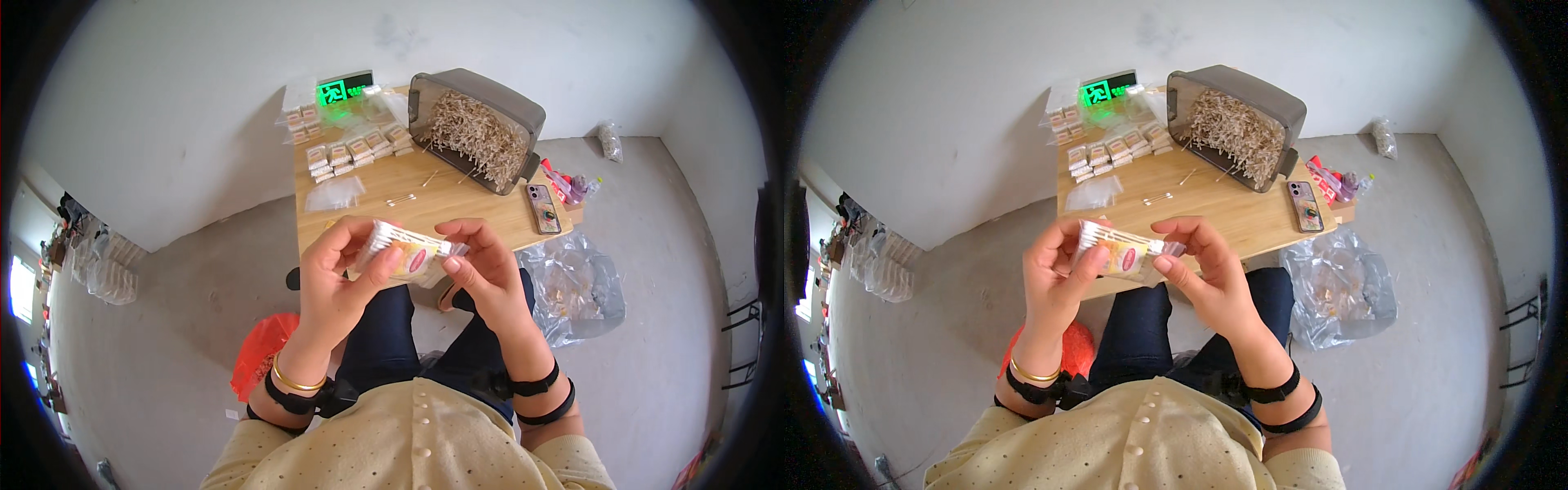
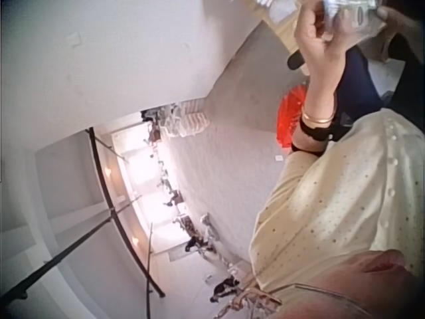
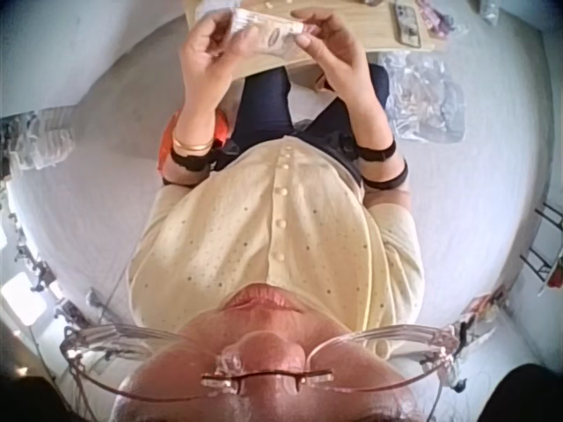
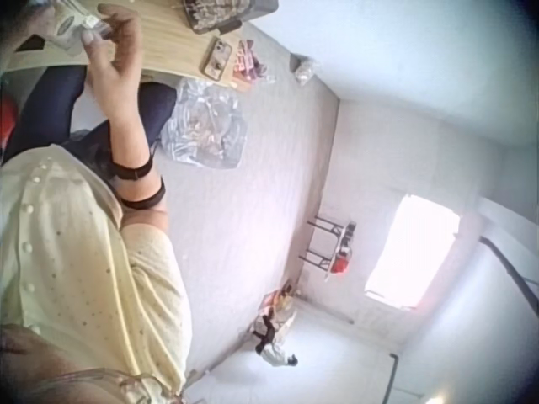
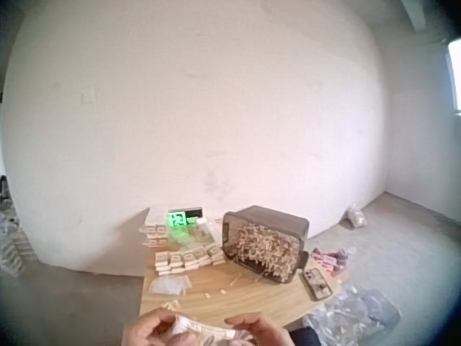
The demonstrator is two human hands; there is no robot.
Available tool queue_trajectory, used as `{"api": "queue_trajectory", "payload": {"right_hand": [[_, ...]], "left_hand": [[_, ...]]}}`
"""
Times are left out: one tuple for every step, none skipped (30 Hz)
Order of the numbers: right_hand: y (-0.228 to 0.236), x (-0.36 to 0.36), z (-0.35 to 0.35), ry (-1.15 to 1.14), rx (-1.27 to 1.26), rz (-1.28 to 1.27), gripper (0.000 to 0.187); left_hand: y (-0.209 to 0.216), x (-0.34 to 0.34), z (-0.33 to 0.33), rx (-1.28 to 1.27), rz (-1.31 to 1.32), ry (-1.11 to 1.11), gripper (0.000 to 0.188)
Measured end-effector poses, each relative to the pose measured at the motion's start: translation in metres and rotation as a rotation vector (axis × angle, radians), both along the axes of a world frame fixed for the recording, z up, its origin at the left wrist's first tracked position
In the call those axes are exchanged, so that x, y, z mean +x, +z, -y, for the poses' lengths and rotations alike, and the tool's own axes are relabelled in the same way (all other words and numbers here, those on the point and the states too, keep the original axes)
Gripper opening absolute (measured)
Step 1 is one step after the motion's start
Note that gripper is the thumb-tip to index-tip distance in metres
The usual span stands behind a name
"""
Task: Packaging cotton swabs into small plastic bags.
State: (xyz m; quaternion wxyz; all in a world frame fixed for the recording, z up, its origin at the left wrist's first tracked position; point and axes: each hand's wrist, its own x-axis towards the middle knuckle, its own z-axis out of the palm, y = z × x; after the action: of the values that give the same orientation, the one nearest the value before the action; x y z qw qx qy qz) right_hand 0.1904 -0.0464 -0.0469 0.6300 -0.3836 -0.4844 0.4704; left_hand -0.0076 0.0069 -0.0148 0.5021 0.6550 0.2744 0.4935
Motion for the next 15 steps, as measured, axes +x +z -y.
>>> {"api": "queue_trajectory", "payload": {"right_hand": [[0.0,-0.002,-0.001,0.001,-0.011,-0.042,0.017],[-0.001,-0.005,-0.002,0.007,-0.035,-0.05,0.014],[-0.004,-0.008,-0.005,-0.045,0.001,0.04,0.017],[-0.005,-0.011,-0.008,-0.1,0.034,0.129,0.027],[-0.003,-0.016,-0.009,-0.154,-0.004,0.119,0.028],[0.002,-0.022,-0.01,-0.205,-0.045,0.111,0.03],[0.005,-0.026,-0.012,-0.244,0.005,0.121,0.033],[0.007,-0.03,-0.014,-0.286,0.055,0.132,0.036],[0.009,-0.031,-0.015,-0.273,0.062,0.11,0.036],[0.01,-0.033,-0.016,-0.261,0.07,0.088,0.036],[0.01,-0.033,-0.016,-0.247,0.077,0.065,0.036],[0.009,-0.032,-0.017,-0.217,0.098,0.055,0.036],[0.006,-0.031,-0.018,-0.187,0.119,0.044,0.036],[0.005,-0.03,-0.019,-0.157,0.14,0.033,0.036],[0.007,-0.033,-0.018,-0.145,0.134,-0.031,0.036]], "left_hand": [[-0.003,0.001,-0.001,-0.019,0.048,0.007,0.03],[-0.006,0.003,-0.002,-0.037,0.096,0.012,0.03],[-0.01,0.004,-0.004,-0.048,0.12,0.004,0.029],[-0.012,0.006,-0.005,-0.059,0.144,-0.005,0.029],[-0.013,0.008,-0.005,-0.07,0.168,-0.014,0.028],[-0.013,0.011,-0.003,-0.136,0.175,-0.029,0.028],[-0.012,0.013,-0.001,-0.201,0.182,-0.044,0.028],[-0.011,0.014,0.0,-0.266,0.189,-0.058,0.029],[-0.011,0.013,0.0,-0.274,0.184,-0.076,0.03],[-0.011,0.013,-0.001,-0.281,0.18,-0.094,0.031],[-0.011,0.012,-0.002,-0.288,0.175,-0.111,0.032],[-0.012,0.012,-0.002,-0.298,0.179,-0.1,0.031],[-0.013,0.012,-0.003,-0.308,0.183,-0.089,0.031],[-0.013,0.012,-0.003,-0.318,0.187,-0.077,0.03],[-0.013,0.012,-0.002,-0.324,0.192,-0.093,0.03]]}}
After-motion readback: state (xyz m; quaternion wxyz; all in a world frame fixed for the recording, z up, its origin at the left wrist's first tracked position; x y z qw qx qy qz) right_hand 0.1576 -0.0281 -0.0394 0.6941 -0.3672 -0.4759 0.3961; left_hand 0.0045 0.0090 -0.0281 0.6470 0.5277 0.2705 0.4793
